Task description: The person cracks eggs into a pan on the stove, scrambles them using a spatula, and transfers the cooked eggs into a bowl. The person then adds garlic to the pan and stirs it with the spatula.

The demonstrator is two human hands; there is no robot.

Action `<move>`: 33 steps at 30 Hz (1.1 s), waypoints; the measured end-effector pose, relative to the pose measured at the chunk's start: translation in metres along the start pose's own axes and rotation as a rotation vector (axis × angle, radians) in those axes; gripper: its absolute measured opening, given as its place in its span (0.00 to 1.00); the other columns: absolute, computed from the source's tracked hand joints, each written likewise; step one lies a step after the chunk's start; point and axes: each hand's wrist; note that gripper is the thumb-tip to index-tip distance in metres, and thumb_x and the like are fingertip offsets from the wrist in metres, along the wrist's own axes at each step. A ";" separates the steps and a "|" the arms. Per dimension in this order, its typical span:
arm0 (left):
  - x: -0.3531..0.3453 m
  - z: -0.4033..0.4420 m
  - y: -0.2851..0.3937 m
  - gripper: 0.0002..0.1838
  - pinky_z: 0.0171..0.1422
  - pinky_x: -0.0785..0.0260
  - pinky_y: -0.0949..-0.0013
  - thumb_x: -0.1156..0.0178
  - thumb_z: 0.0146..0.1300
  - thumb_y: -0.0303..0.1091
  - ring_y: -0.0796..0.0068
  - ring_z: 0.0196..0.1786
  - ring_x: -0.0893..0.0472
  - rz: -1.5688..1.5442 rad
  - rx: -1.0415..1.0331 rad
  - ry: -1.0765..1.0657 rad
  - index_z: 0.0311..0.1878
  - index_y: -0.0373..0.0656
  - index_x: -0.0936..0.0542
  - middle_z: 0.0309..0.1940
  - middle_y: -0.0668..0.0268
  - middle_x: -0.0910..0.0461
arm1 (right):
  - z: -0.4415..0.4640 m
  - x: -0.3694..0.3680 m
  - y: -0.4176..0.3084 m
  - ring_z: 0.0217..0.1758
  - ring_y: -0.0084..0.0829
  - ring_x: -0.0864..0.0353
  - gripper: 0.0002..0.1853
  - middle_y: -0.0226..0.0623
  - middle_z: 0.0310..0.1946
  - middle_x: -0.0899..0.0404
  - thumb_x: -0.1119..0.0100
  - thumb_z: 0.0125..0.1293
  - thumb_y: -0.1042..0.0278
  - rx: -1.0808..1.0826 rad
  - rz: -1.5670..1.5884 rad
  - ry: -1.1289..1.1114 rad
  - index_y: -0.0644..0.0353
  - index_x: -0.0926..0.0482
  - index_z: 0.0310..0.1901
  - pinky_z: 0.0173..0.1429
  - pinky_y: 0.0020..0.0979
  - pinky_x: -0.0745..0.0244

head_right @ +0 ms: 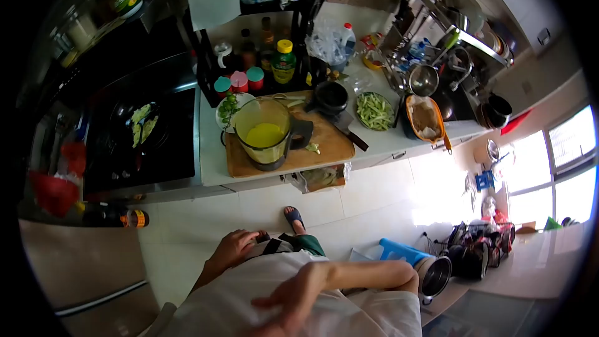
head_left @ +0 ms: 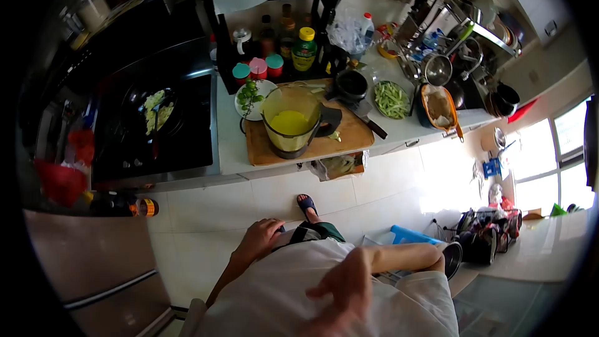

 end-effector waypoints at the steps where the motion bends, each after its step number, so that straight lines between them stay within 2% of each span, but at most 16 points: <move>1: -0.002 0.000 -0.006 0.17 0.54 0.30 0.59 0.42 0.59 0.29 0.56 0.49 0.22 0.000 -0.022 -0.013 0.52 0.40 0.24 0.47 0.57 0.21 | -0.013 -0.005 -0.009 0.60 0.28 0.28 0.26 0.29 0.55 0.24 0.41 0.58 0.51 -0.018 0.025 -0.065 0.57 0.23 0.55 0.66 0.46 0.38; 2: -0.006 0.001 -0.013 0.17 0.54 0.29 0.59 0.41 0.58 0.29 0.56 0.49 0.22 -0.001 -0.042 -0.024 0.52 0.41 0.24 0.47 0.58 0.21 | -0.032 -0.007 -0.025 0.59 0.27 0.26 0.26 0.28 0.54 0.23 0.40 0.57 0.50 -0.126 0.092 -0.200 0.56 0.21 0.54 0.65 0.45 0.36; 4: -0.013 0.003 -0.021 0.17 0.54 0.29 0.60 0.40 0.58 0.29 0.57 0.49 0.22 0.011 -0.070 -0.045 0.52 0.41 0.24 0.46 0.59 0.21 | -0.072 -0.007 -0.058 0.54 0.31 0.22 0.21 0.31 0.48 0.20 0.36 0.54 0.61 -0.724 0.309 -0.626 0.58 0.19 0.50 0.59 0.45 0.28; 5: -0.014 0.004 -0.023 0.17 0.54 0.29 0.60 0.40 0.58 0.29 0.57 0.49 0.22 0.030 -0.077 -0.056 0.52 0.41 0.24 0.46 0.59 0.21 | -0.073 -0.017 -0.049 0.50 0.34 0.19 0.13 0.33 0.41 0.18 0.37 0.52 0.70 -0.984 0.274 -0.510 0.59 0.16 0.42 0.52 0.43 0.23; 6: -0.016 0.004 -0.025 0.18 0.54 0.29 0.60 0.39 0.57 0.29 0.57 0.49 0.22 0.049 -0.082 -0.066 0.52 0.41 0.24 0.46 0.60 0.21 | -0.096 -0.018 -0.065 0.46 0.34 0.18 0.08 0.34 0.38 0.18 0.35 0.52 0.68 -1.084 0.282 -0.511 0.59 0.16 0.35 0.50 0.39 0.23; 8: -0.019 0.006 -0.025 0.18 0.54 0.29 0.60 0.39 0.57 0.29 0.58 0.49 0.22 0.059 -0.066 -0.123 0.52 0.41 0.24 0.47 0.60 0.21 | -0.146 -0.013 -0.123 0.44 0.37 0.18 0.09 0.36 0.37 0.18 0.35 0.54 0.64 -1.381 0.354 -0.733 0.60 0.18 0.31 0.47 0.35 0.23; 11: -0.028 0.009 -0.020 0.17 0.53 0.29 0.60 0.38 0.56 0.29 0.58 0.49 0.22 0.065 -0.074 -0.108 0.51 0.41 0.23 0.47 0.59 0.22 | -0.172 -0.006 -0.156 0.45 0.42 0.20 0.11 0.41 0.39 0.18 0.38 0.59 0.59 -1.666 0.576 -1.380 0.60 0.18 0.34 0.48 0.35 0.24; 14: -0.040 0.012 -0.011 0.16 0.54 0.28 0.60 0.38 0.56 0.29 0.57 0.48 0.22 0.066 -0.047 -0.095 0.49 0.40 0.22 0.45 0.58 0.22 | -0.243 0.000 -0.232 0.52 0.44 0.22 0.16 0.43 0.45 0.19 0.44 0.64 0.55 -1.725 0.603 -1.081 0.59 0.19 0.42 0.54 0.38 0.26; 17: -0.059 0.024 -0.003 0.15 0.52 0.27 0.63 0.38 0.56 0.28 0.60 0.45 0.21 -0.014 -0.011 -0.090 0.48 0.38 0.22 0.44 0.59 0.23 | -0.289 0.016 -0.267 0.56 0.44 0.24 0.19 0.45 0.48 0.20 0.46 0.64 0.54 -1.801 0.864 -1.432 0.57 0.22 0.51 0.58 0.41 0.28; 18: -0.068 0.030 -0.003 0.15 0.51 0.26 0.64 0.38 0.56 0.27 0.62 0.44 0.20 -0.055 0.004 -0.083 0.48 0.37 0.22 0.44 0.59 0.23 | -0.304 0.018 -0.268 0.58 0.44 0.25 0.22 0.44 0.51 0.21 0.47 0.65 0.52 -1.733 1.035 -1.631 0.55 0.24 0.55 0.59 0.42 0.29; 21: -0.115 0.065 -0.037 0.15 0.45 0.24 0.68 0.38 0.57 0.24 0.70 0.40 0.19 -0.464 0.159 -0.025 0.48 0.35 0.23 0.45 0.61 0.24 | -0.341 0.031 -0.281 0.57 0.45 0.24 0.21 0.45 0.53 0.22 0.47 0.65 0.53 -1.590 1.157 -1.714 0.54 0.24 0.56 0.59 0.43 0.29; 23: -0.136 0.100 -0.052 0.15 0.42 0.23 0.70 0.39 0.57 0.22 0.76 0.37 0.20 -0.462 0.160 0.114 0.49 0.35 0.23 0.45 0.61 0.25 | -0.347 0.046 -0.264 0.55 0.46 0.23 0.20 0.44 0.51 0.21 0.48 0.66 0.55 -1.618 1.115 -1.591 0.54 0.23 0.55 0.57 0.43 0.28; 25: -0.167 0.140 -0.082 0.18 0.43 0.23 0.71 0.39 0.58 0.24 0.75 0.37 0.20 -0.387 0.109 0.201 0.52 0.35 0.25 0.47 0.60 0.25 | -0.353 0.055 -0.244 0.53 0.46 0.23 0.19 0.44 0.49 0.21 0.48 0.65 0.57 -1.664 1.065 -1.473 0.54 0.23 0.54 0.57 0.43 0.27; 27: -0.197 0.186 -0.115 0.22 0.44 0.23 0.69 0.42 0.59 0.24 0.73 0.41 0.21 -0.734 0.579 0.088 0.59 0.38 0.30 0.53 0.61 0.27 | -0.371 0.061 -0.244 0.51 0.48 0.22 0.17 0.45 0.48 0.20 0.47 0.66 0.59 -1.718 1.014 -1.379 0.56 0.23 0.53 0.54 0.43 0.26; 30: -0.228 0.248 -0.144 0.26 0.44 0.23 0.65 0.46 0.60 0.23 0.70 0.46 0.22 -0.853 0.884 0.370 0.63 0.42 0.34 0.56 0.62 0.28 | -0.386 0.075 -0.258 0.49 0.49 0.22 0.16 0.47 0.46 0.20 0.47 0.65 0.61 -1.777 0.913 -1.315 0.58 0.22 0.50 0.52 0.43 0.26; 33: -0.248 0.285 -0.178 0.27 0.44 0.23 0.59 0.49 0.60 0.22 0.63 0.53 0.25 -0.931 0.965 0.229 0.65 0.45 0.35 0.58 0.61 0.28 | -0.395 0.086 -0.295 0.49 0.49 0.22 0.16 0.48 0.46 0.20 0.48 0.65 0.62 -1.789 0.979 -1.276 0.58 0.23 0.51 0.54 0.43 0.26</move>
Point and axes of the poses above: each hand's wrist, its own z-axis towards the middle knuckle, its own x-axis out of the back of the hand, y = z × x
